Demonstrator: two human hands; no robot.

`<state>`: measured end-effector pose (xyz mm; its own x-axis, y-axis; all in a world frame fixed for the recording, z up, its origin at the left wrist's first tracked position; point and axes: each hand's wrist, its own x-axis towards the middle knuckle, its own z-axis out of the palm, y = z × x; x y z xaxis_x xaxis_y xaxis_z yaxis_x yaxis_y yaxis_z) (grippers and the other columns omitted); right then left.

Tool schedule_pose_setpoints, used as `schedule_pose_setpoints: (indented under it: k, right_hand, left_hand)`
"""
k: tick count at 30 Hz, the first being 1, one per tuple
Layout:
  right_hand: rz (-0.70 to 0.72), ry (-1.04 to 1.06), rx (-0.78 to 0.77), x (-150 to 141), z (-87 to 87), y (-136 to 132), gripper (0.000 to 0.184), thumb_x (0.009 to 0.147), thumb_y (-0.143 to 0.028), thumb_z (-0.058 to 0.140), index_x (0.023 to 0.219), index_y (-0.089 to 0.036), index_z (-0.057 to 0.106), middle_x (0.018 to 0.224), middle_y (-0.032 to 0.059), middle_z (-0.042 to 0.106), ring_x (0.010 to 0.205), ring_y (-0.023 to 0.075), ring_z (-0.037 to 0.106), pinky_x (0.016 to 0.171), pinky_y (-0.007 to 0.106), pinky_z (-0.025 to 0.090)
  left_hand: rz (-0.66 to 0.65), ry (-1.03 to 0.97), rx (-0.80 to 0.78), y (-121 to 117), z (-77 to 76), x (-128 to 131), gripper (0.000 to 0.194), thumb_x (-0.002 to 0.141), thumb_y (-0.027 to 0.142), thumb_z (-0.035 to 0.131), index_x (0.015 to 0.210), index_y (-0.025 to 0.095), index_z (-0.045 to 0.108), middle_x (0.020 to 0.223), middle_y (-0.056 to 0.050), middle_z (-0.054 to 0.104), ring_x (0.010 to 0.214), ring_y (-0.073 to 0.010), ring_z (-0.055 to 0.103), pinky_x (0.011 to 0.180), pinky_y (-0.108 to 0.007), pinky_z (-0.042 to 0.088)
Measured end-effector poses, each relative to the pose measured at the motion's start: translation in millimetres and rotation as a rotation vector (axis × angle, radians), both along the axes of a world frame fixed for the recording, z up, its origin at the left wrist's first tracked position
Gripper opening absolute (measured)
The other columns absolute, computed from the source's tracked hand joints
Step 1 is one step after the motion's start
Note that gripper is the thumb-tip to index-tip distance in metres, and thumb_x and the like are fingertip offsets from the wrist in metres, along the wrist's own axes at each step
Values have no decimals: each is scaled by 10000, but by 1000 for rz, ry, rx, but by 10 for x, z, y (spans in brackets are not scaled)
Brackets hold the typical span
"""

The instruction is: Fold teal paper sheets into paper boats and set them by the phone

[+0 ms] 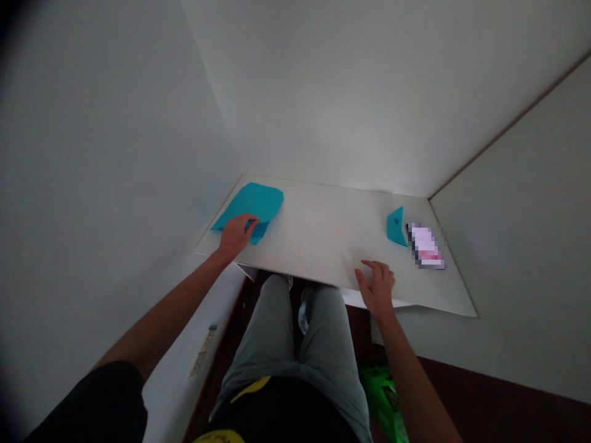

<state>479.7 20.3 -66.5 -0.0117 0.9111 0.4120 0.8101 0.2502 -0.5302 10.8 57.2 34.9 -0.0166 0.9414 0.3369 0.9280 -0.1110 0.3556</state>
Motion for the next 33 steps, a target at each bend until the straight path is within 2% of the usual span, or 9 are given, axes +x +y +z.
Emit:
schedule_pose_setpoints:
  k: [3,6,12,17,21,25,28,30,33]
  right_hand:
    - [53,29,15,-63,75,7,473,1027,-602,557,1287,-227,681,1256,157,675,1054,327,652,1037,545,451]
    - [132,45,3,-247,182,-42,447,1080,-572,505,1328,-241,673,1337,157,705,1233,345,650,1096,537,431]
    - [238,90,-1,-679,417,-25,479,1163,-502,373,1466,-229,624,1440,150,711,1341,306,650,1159,493,455]
    - [413,-246,-144,-749,437,123,458,1161,-400,394,1517,-261,645,1576,108,651,1469,294,587,1197,497,455]
    - [423,-407,-209,-686,338,254,456,1151,-401,429,1523,-272,661,1660,90,579,1526,302,540,1240,545,415]
    - [352,-446,-180,-646,279,432,485,1143,-449,456,1547,-256,643,1670,114,563,1577,349,477,1305,644,288]
    - [337,-440,-193,-630,249,583,539,1145,-497,440,1589,-239,602,1715,131,501,1600,375,441,1306,676,267]
    - [347,-430,-218,-619,233,680,589,1144,-536,423,1631,-233,557,1751,136,441,1620,389,408,1305,688,268]
    - [374,-424,-245,-621,232,805,642,1138,-581,412,1664,-227,519,1774,143,394,1659,411,332,1315,714,236]
  left_hand:
    - [-160,-61,130,-117,154,135,267,1146,380,540,1165,217,750,1160,-84,797,1104,-244,742,1023,-384,566]
    - [-350,-58,140,-336,148,487,300,1156,422,529,1172,233,762,1134,-66,801,1081,-221,748,991,-363,575]
    - [-572,7,-45,-794,-289,1461,271,1154,368,542,1150,225,773,1123,-61,814,1052,-217,757,946,-368,575]
    - [-617,48,-164,-948,-481,1917,197,1125,314,605,1118,218,777,1130,-49,820,1054,-241,763,955,-406,570]
    - [-642,13,-204,-905,-423,1905,198,1115,368,632,1132,225,767,1167,-49,816,1081,-237,761,999,-401,567]
    - [-589,1,-176,-604,-371,1703,337,1124,488,580,1235,226,760,1284,-90,791,1224,-265,728,1129,-446,537]
    - [-480,25,-226,-268,-431,1514,475,1128,478,537,1490,196,660,1559,-128,658,1493,-289,578,1271,-460,452]
    - [-365,86,-295,-94,-512,1399,571,1105,503,553,1578,186,596,1686,-136,536,1612,-343,439,1342,-534,357]
    - [-303,163,-347,12,-632,1285,721,1074,560,564,1697,213,456,1798,-120,361,1697,-358,270,1394,-587,220]
